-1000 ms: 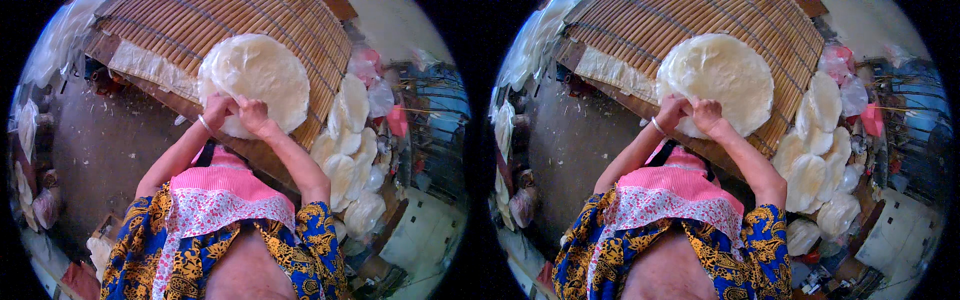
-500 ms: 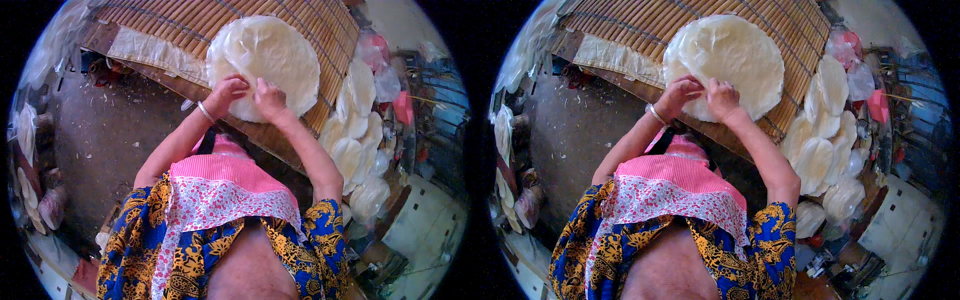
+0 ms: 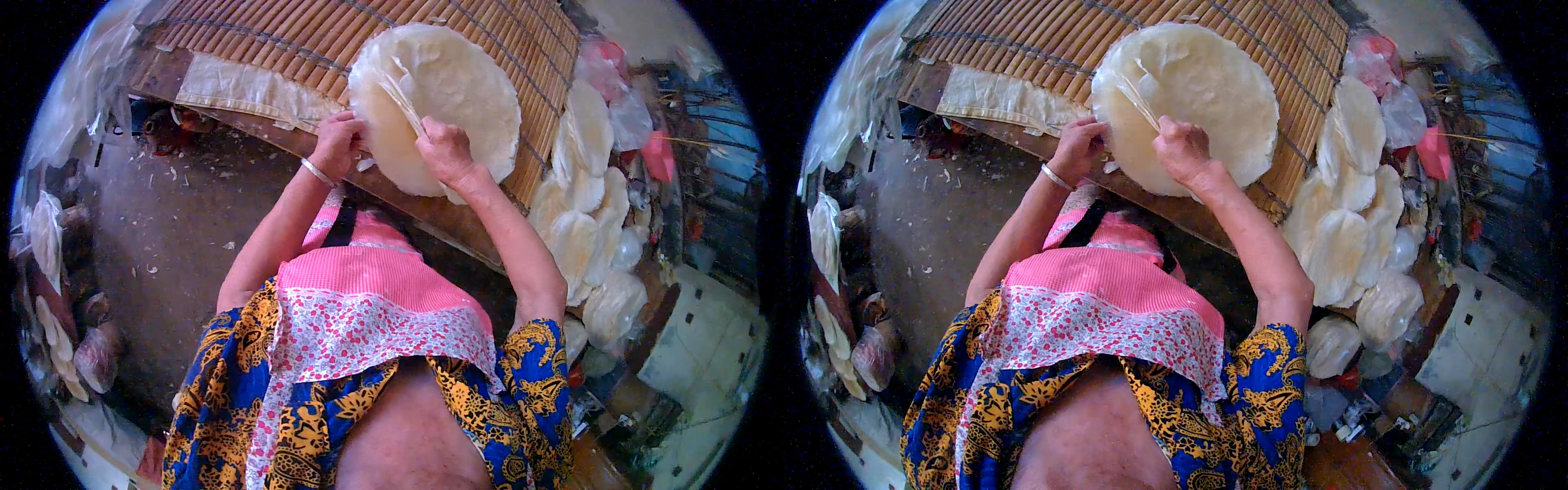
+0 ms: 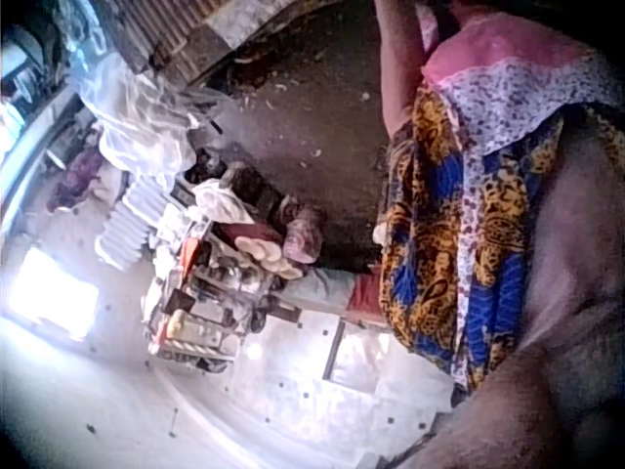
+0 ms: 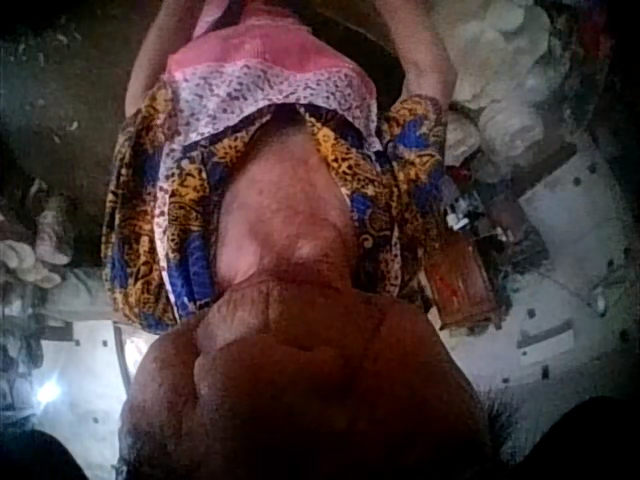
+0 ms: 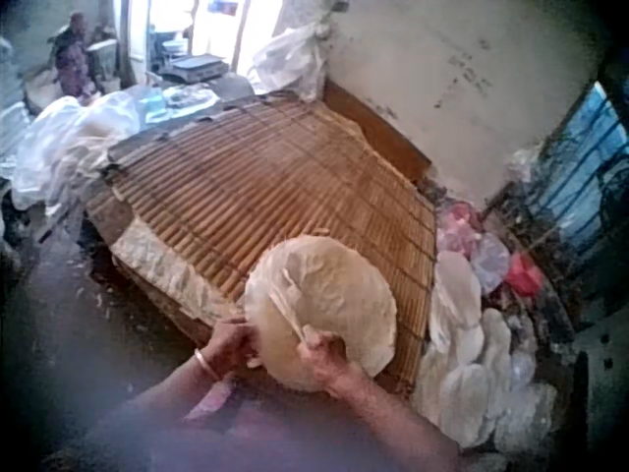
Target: The person sorts and stacks thin circular dough wrappers by hand on a bamboo mat, places them into plastic bags, and weighs stacks on an electronic scale.
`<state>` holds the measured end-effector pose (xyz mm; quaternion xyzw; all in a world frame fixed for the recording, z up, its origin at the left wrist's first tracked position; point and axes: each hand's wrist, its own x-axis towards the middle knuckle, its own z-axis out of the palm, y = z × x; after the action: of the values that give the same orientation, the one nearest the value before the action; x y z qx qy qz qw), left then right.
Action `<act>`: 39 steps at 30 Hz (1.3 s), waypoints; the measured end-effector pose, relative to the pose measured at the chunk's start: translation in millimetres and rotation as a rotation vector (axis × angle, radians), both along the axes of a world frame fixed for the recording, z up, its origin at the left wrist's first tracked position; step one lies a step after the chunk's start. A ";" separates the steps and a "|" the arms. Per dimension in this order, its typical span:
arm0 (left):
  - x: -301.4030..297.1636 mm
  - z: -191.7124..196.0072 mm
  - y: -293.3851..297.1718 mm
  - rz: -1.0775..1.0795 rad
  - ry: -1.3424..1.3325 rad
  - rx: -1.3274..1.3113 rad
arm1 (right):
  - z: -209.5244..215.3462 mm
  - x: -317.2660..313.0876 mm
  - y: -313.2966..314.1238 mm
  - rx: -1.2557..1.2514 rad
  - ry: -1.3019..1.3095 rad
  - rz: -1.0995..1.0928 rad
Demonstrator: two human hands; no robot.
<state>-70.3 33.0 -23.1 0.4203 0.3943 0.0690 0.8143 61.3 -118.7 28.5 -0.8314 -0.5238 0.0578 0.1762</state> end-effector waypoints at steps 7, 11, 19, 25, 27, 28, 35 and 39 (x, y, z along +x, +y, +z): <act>18.4 18.0 -20.7 0.107 -0.276 -0.273 | 23.6 1.9 4.4 -0.047 0.053 -0.078; 35.4 21.3 -23.6 0.134 -0.263 -0.247 | 37.4 -12.4 17.9 -0.126 0.039 -0.116; 40.9 39.2 -29.8 0.145 -0.259 -0.151 | 60.8 -17.0 26.9 -0.183 0.015 -0.148; 40.9 32.8 -26.9 0.185 -0.145 0.004 | 71.1 -15.1 59.7 -0.420 0.164 -0.209; 39.5 31.5 -26.9 0.187 -0.138 0.017 | 65.5 -16.3 59.8 -0.463 0.178 -0.160; 37.8 33.5 -27.7 0.207 -0.133 -0.018 | 66.9 -18.4 59.6 -0.463 0.173 -0.156; 40.8 39.4 -28.0 0.294 -0.188 -0.135 | 69.3 -23.3 62.8 -0.495 0.168 -0.202; 42.3 31.1 -23.3 0.237 -0.191 -0.114 | 64.5 -13.8 67.4 -0.426 0.151 -0.197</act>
<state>-28.0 9.7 8.0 0.3153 0.3650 0.1818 0.8569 47.5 -51.2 92.9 -0.8902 -0.4014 0.2114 0.0403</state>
